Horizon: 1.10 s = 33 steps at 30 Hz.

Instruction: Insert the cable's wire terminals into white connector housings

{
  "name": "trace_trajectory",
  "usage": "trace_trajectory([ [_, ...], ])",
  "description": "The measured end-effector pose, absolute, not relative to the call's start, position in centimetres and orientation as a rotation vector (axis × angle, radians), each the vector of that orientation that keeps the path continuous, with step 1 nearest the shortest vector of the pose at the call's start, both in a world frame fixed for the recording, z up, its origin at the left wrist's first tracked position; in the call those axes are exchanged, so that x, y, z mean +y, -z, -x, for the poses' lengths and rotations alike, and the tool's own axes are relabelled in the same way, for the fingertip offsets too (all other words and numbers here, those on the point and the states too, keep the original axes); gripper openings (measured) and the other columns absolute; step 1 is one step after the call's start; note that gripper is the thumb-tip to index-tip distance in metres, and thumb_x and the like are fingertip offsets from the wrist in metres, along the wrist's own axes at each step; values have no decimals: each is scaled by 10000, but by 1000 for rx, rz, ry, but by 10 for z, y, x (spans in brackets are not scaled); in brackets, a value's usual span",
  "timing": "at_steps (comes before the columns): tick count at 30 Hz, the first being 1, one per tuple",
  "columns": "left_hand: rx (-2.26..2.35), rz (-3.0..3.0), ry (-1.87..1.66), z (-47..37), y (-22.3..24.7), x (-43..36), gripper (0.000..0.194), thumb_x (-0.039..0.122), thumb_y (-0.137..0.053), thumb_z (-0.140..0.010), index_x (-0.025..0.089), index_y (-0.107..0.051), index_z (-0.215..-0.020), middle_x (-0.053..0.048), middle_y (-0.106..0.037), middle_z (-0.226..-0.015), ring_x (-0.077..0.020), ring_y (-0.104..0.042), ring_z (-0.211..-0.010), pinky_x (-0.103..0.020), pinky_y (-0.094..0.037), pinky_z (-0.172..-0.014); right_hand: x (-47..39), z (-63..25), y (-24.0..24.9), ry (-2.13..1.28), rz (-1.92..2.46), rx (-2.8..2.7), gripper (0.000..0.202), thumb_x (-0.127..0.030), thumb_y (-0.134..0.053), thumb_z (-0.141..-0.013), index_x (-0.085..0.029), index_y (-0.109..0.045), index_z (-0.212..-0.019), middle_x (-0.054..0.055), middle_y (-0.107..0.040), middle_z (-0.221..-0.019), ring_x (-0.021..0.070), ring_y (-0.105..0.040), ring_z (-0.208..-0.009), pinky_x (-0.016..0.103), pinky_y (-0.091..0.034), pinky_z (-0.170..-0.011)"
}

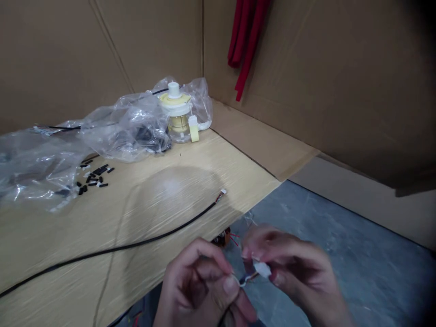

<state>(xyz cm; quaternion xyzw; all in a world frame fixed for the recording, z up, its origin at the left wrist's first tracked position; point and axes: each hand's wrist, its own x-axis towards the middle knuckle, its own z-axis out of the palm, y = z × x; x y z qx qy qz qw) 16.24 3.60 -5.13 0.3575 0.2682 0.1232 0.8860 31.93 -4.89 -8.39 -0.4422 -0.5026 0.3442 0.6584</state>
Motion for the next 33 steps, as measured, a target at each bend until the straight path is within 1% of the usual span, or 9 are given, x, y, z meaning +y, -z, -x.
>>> trace_trajectory([
  [3, 431, -577, -213, -164, 65, 36, 325, 349, -708, -785, 161, -445, -817, 28, -660, -581, -20, -547, -392, -50, -418, -385, -50, -313, 78, -820, 1001, -1066, 167, -268, -601, -867, -268, -684, -1012, 44, -611, -938, 146, -578, -876, 227, -505, -731],
  [5, 436, -549, -226, -165, 71, 33, 341, 350, -725, -768, 161, -445, -819, 36, -643, -573, -16, -518, -366, -48, -395, -344, -48, -312, 76, -900, 986, -1029, 165, -266, -613, -861, -264, -677, -1013, 43, -597, -963, 141, -576, -892, 223, -498, -747],
  [7, 441, -555, -260, -165, 73, 29, 338, 353, -732, -758, 161, -464, -828, 37, -636, -576, -24, -522, -371, -47, -381, -324, -47, -310, 75, -1002, 957, -944, 146, -225, -607, -867, -264, -666, -995, 23, -609, -925, 111, -588, -847, 199, -495, -741],
  [10, 487, -562, -323, -165, 71, 24, 269, 331, -706, -786, 151, -518, -852, 26, -640, -606, -29, -558, -420, -39, -389, -349, -47, -302, 76, -1112, 911, -777, 127, -180, -586, -885, -247, -663, -961, -13, -632, -811, 49, -586, -721, 120, -482, -669],
  [13, 540, -578, -378, -163, 66, 21, 220, 298, -701, -792, 140, -562, -855, 16, -636, -626, -24, -563, -456, -37, -398, -383, -49, -293, 75, -1145, 849, -669, 123, -187, -593, -884, -231, -668, -970, -16, -648, -788, 41, -600, -707, 108, -487, -656],
  [19, 577, -566, -466, -162, 64, 17, 197, 294, -707, -784, 153, -584, -846, 17, -625, -640, -6, -514, -453, -37, -385, -392, -52, -280, 74, -1078, 835, -553, 84, -194, -634, -850, -214, -675, -921, -6, -667, -771, 63, -616, -686, 144, -509, -657],
  [24, 565, -526, -488, -164, 60, 13, 249, 304, -753, -733, 160, -580, -839, 21, -619, -622, -14, -505, -475, -35, -381, -387, -52, -276, 72, -986, 895, -556, 68, -157, -637, -838, -211, -670, -862, -15, -641, -781, 58, -594, -685, 139, -501, -655],
  [29, 676, -465, -570, -171, 46, 7, 283, 278, -805, -671, 152, -578, -786, 28, -612, -589, -9, -471, -446, -27, -362, -363, -49, -272, 70, -927, 909, -545, 65, -160, -665, -809, -224, -663, -812, -21, -627, -760, 70, -595, -646, 173, -518, -637],
  [33, 702, -468, -617, -174, 42, 3, 309, 262, -829, -634, 144, -574, -763, 18, -610, -573, -18, -463, -444, -29, -354, -344, -49, -270, 70, -810, 964, -533, 79, -158, -688, -790, -229, -686, -823, -17, -663, -774, 63, -616, -662, 136, -521, -635],
])
